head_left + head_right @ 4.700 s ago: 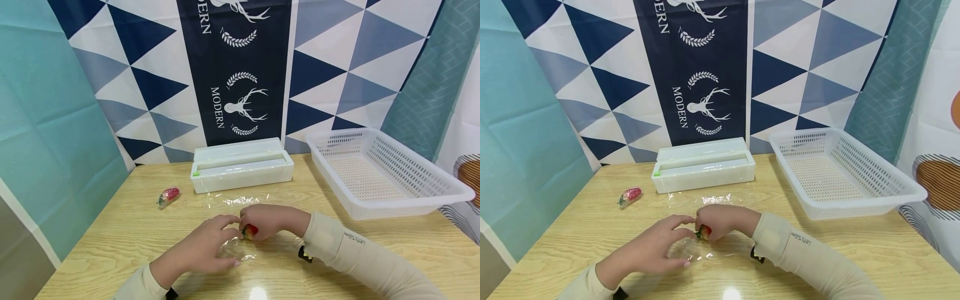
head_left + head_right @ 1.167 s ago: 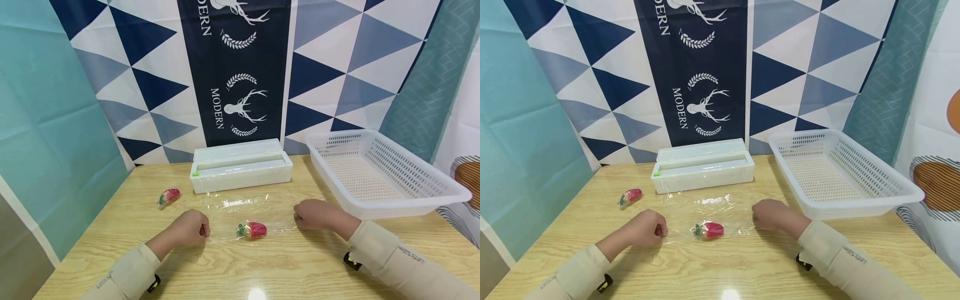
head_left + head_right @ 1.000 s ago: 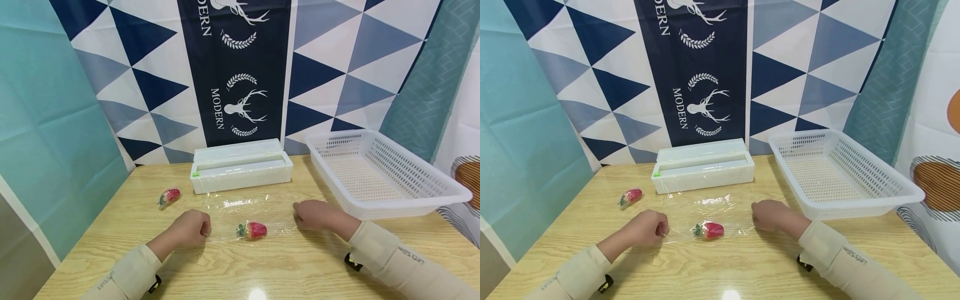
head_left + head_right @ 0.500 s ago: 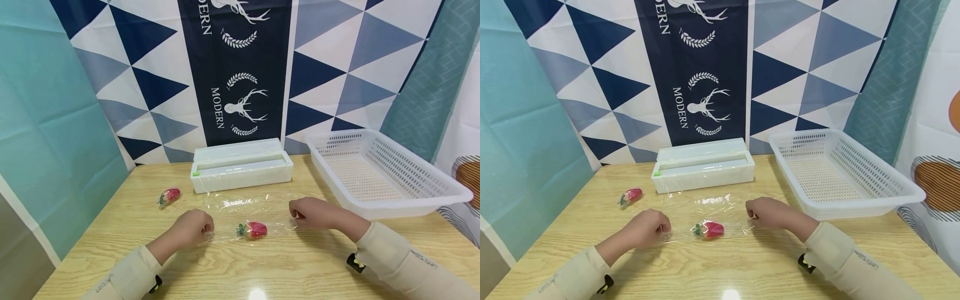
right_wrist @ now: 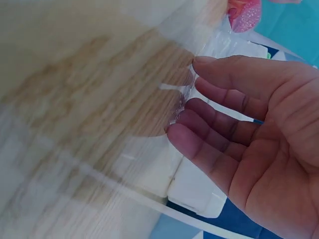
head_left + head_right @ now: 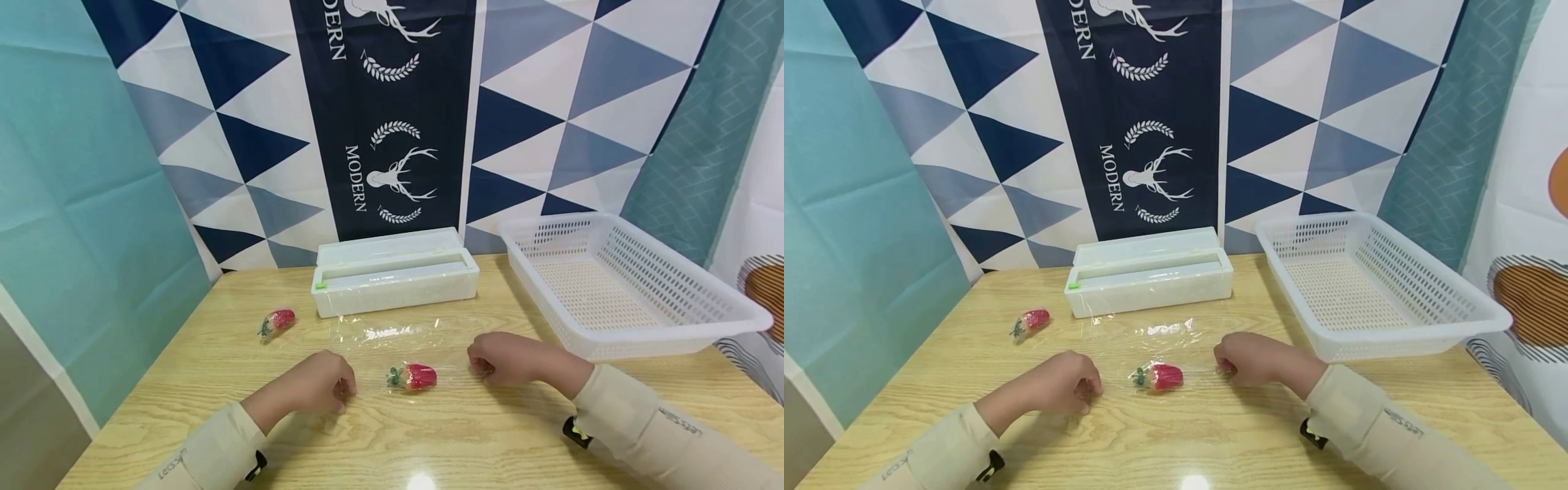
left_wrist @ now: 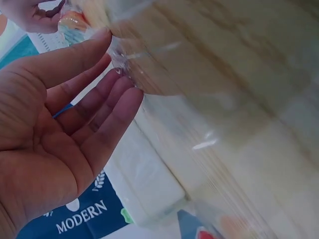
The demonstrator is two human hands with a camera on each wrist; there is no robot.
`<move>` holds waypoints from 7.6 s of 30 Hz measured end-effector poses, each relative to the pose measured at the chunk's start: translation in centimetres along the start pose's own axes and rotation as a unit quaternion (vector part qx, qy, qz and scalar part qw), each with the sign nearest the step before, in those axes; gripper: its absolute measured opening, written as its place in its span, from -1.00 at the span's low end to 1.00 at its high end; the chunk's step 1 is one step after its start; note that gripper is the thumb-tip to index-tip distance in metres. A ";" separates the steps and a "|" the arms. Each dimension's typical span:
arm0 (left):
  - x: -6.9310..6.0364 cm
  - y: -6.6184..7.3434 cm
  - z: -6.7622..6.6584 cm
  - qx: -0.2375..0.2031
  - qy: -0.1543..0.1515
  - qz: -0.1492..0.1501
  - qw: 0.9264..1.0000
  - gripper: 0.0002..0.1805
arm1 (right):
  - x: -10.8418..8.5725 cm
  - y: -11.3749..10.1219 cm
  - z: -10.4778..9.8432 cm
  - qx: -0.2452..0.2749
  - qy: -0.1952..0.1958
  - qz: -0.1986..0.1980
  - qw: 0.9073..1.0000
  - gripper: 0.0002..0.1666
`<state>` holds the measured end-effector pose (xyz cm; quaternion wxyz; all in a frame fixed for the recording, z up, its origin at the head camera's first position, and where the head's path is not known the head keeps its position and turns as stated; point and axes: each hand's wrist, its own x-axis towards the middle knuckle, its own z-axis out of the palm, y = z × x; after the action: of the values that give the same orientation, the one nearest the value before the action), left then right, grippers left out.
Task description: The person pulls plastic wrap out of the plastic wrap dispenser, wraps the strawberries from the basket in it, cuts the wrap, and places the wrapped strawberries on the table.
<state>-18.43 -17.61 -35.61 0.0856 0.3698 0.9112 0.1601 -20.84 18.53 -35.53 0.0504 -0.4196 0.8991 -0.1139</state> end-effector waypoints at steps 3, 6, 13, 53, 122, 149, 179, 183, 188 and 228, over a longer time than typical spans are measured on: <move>-0.2 -0.2 -0.2 0.008 0.003 0.006 1.000 -0.75 | -0.2 0.3 0.0 -0.004 -0.003 0.011 1.000 -0.68; -0.4 -0.3 -0.5 0.026 0.003 0.010 1.000 -0.73 | -0.5 0.5 -0.3 -0.011 -0.005 0.019 1.000 -0.68; -0.1 0.4 -1.2 0.086 0.024 -0.012 0.996 -0.74 | -0.4 -0.3 -0.9 -0.022 0.033 0.003 0.999 -0.73; 6.0 2.5 1.1 0.109 0.072 0.124 0.984 -0.95 | 6.2 -4.6 1.6 0.003 0.061 -0.089 0.994 -0.74; 9.9 0.6 0.8 0.072 0.103 0.056 0.990 -0.83 | 9.2 -0.7 1.2 0.069 0.081 -0.033 0.994 -0.81; 12.0 -2.1 -1.3 -0.094 0.062 -0.032 0.993 -0.96 | 10.2 1.8 -0.1 0.095 0.069 0.043 0.992 -0.91; 11.2 -3.0 -1.7 0.004 0.102 -0.078 0.992 -0.77 | 12.7 0.6 0.6 0.007 0.089 0.065 0.994 -0.84; 10.4 -3.3 -2.1 -0.010 0.105 -0.085 0.991 -0.75 | 12.4 0.7 0.5 0.008 0.092 0.067 0.994 -0.82; 9.3 -4.3 -2.4 -0.027 0.108 -0.096 0.989 -0.70 | 12.2 0.7 0.3 -0.002 0.102 0.043 0.994 -0.81; 5.7 -12.5 -4.8 -0.367 0.228 -0.256 0.864 -0.11 | 15.5 -1.4 -0.9 0.038 0.192 0.047 0.980 -0.79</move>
<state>-31.88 -23.12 -35.80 0.0427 0.0179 0.8431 0.5357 -29.95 5.92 -34.23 -0.1014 -0.3446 0.9060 -0.2240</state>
